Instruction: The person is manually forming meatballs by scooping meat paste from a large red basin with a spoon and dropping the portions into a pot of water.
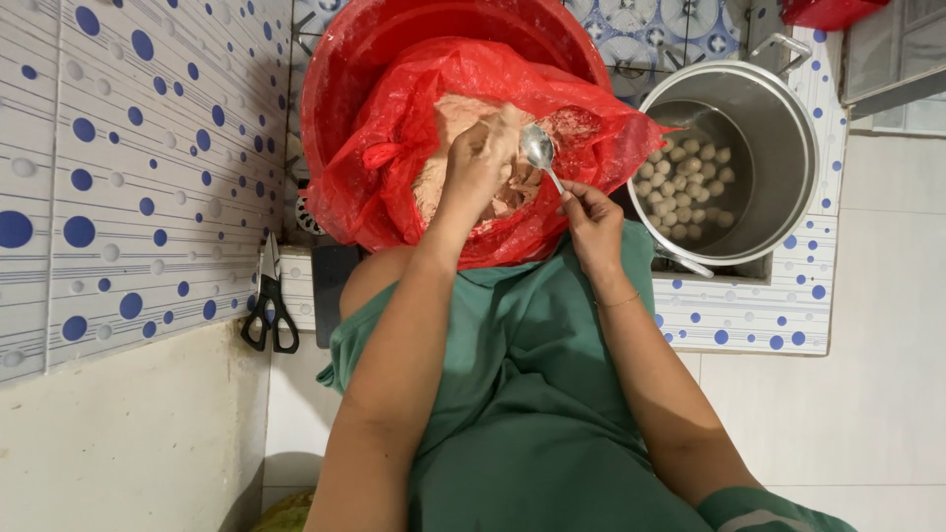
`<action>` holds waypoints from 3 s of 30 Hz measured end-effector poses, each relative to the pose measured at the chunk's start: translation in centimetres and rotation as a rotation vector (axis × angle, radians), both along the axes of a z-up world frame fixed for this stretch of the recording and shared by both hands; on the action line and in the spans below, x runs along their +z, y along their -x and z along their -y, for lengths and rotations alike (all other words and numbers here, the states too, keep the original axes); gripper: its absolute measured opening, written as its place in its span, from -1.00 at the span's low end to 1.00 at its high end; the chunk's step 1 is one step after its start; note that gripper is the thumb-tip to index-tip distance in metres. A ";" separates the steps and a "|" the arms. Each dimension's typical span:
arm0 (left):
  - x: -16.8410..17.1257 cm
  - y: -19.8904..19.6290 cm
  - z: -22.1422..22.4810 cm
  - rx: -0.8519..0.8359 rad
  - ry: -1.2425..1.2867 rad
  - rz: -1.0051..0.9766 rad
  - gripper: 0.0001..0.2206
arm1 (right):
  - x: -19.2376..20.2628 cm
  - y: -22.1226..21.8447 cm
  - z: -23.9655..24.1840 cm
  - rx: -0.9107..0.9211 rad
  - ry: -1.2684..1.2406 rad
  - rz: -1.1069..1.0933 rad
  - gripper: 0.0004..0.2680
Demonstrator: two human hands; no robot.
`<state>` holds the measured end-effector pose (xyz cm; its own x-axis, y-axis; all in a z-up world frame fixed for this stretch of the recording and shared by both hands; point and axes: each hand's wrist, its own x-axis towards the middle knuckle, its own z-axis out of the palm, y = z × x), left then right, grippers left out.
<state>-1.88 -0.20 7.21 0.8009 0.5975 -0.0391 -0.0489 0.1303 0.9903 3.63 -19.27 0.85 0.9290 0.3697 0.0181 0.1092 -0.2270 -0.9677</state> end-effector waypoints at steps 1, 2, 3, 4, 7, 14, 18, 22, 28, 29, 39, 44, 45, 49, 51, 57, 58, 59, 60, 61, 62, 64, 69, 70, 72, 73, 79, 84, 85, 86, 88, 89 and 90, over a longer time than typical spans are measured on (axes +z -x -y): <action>0.4 0.0 0.0 0.001 0.000 0.000 -0.58 | -0.1 0.0 0.0 0.001 0.000 0.000 -0.85; 0.8 0.0 -0.1 -0.044 0.113 0.077 -0.73 | -0.1 -0.1 0.0 0.003 0.001 0.006 -0.85; 1.3 -0.1 -0.2 -0.089 0.225 0.155 -0.88 | -0.2 -0.1 0.0 0.005 0.003 0.013 -0.85; 0.8 -0.3 0.0 -0.090 0.226 0.155 -0.88 | 0.0 -0.1 0.0 0.005 0.003 0.014 -0.85; 0.7 -0.3 0.5 -0.002 0.124 0.129 -0.76 | 0.3 0.1 -0.2 0.001 -0.004 0.002 -0.85; -1.3 -1.1 0.4 0.013 0.046 0.054 -0.70 | 0.3 0.1 -0.1 -0.003 0.004 0.005 -0.86; -3.9 -1.9 -0.8 -0.001 0.020 -0.005 -0.85 | 0.3 0.1 -0.1 -0.003 -0.001 -0.010 -0.85; -1.0 -1.1 -0.6 0.067 -0.077 -0.067 -0.83 | 0.2 0.0 0.0 0.003 0.000 0.003 -0.85; 1.6 -0.3 -0.1 0.033 -0.010 0.140 -0.79 | 0.3 0.0 0.0 0.020 0.004 0.004 -0.85; 1.7 -0.2 -0.3 -0.003 0.118 0.121 -0.78 | 0.4 0.0 0.0 0.016 0.005 0.006 -0.85; 0.3 -0.3 0.2 -0.033 0.066 0.094 -0.75 | 0.7 0.1 -0.2 0.005 0.005 0.009 -0.86; -3.4 -1.6 -0.6 0.011 0.029 0.004 -0.74 | 0.0 0.0 -0.2 -0.001 0.004 0.009 -0.85; -4.0 -1.9 -0.6 0.057 -0.077 -0.042 -0.77 | -0.1 -0.1 -0.1 0.001 0.007 0.021 -0.85; -1.9 -1.1 -1.1 0.071 -0.176 -0.105 -0.82 | 0.0 0.0 -0.1 -0.001 0.002 0.017 -0.85; -1.3 -0.8 -0.8 0.087 -0.082 0.006 -0.80 | 0.2 0.1 -0.1 -0.001 -0.012 0.015 -0.85; 1.4 0.0 -0.1 -0.006 0.053 0.080 -0.70 | 1.0 0.3 0.7 0.017 -0.034 0.061 -0.85; 1.7 0.3 -0.1 -0.005 0.052 0.081 -0.70 | 2.2 0.5 0.8 0.018 -0.035 0.062 -0.85; 2.0 0.6 -0.1 0.020 0.054 0.089 -0.72 | 3.3 0.6 0.9 0.012 -0.022 0.088 -0.85; 2.3 1.0 0.1 0.043 0.060 0.093 -0.70 | 4.4 1.0 1.2 0.006 -0.006 0.112 -0.86; 1.1 0.7 0.1 0.044 0.063 0.092 -0.70 | 5.8 1.2 1.2 0.006 -0.003 0.111 -0.86; 0.0 0.3 0.1 0.040 0.071 0.103 -0.81 | 7.2 1.2 1.2 0.031 0.010 0.242 -0.86; -1.5 -0.6 -0.1 0.037 0.081 0.115 -0.90 | 10.0 1.4 1.0 0.056 0.024 0.375 -0.86; -2.8 -1.7 -0.2 0.034 0.042 0.107 -0.82 | 14.6 2.2 -0.1 0.139 0.220 0.778 -0.84; -2.3 -1.5 -0.4 0.037 0.042 0.107 -0.82 | 14.9 2.3 -0.3 0.142 0.219 0.779 -0.84; -1.2 -1.2 -0.7 0.028 -0.007 0.066 -0.74 | 15.3 2.6 -0.7 0.159 0.264 0.899 -0.84; -1.5 -1.2 -0.5 0.031 -0.005 0.066 -0.74 | 15.7 2.6 -0.9 0.162 0.264 0.899 -0.84; -3.9 -1.7 -0.2 -0.008 -0.054 0.051 -0.78 | 16.9 2.7 -1.8 0.139 0.432 1.086 -0.85; 3.3 0.7 0.9 -0.013 0.088 0.016 -0.82 | 17.1 2.8 -2.5 0.147 0.512 1.136 -0.87; 1.2 -0.1 0.7 -0.013 0.088 0.016 -0.82 | 17.0 3.0 -2.5 0.147 0.513 1.136 -0.87; -0.9 -1.0 0.5 -0.008 0.065 -0.027 -0.84 | 16.9 3.1 -2.5 0.166 0.528 1.106 -0.85; -3.2 -1.8 0.1 -0.003 0.042 -0.071 -0.85 | 16.6 3.3 -2.5 0.185 0.544 1.075 -0.84; -3.4 -1.8 -0.1 -0.002 0.017 -0.124 -0.85 | 16.4 3.3 -2.5 0.210 0.498 0.994 -0.84; -3.7 -1.9 -0.2 -0.003 -0.007 -0.176 -0.84 | 16.3 3.3 -2.4 0.232 0.454 0.913 -0.85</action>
<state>0.03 -0.02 3.55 0.7836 0.5961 -0.1750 0.1259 0.1235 0.9843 0.33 -16.87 17.10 0.5369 0.6851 0.4923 0.8436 -0.4281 -0.3243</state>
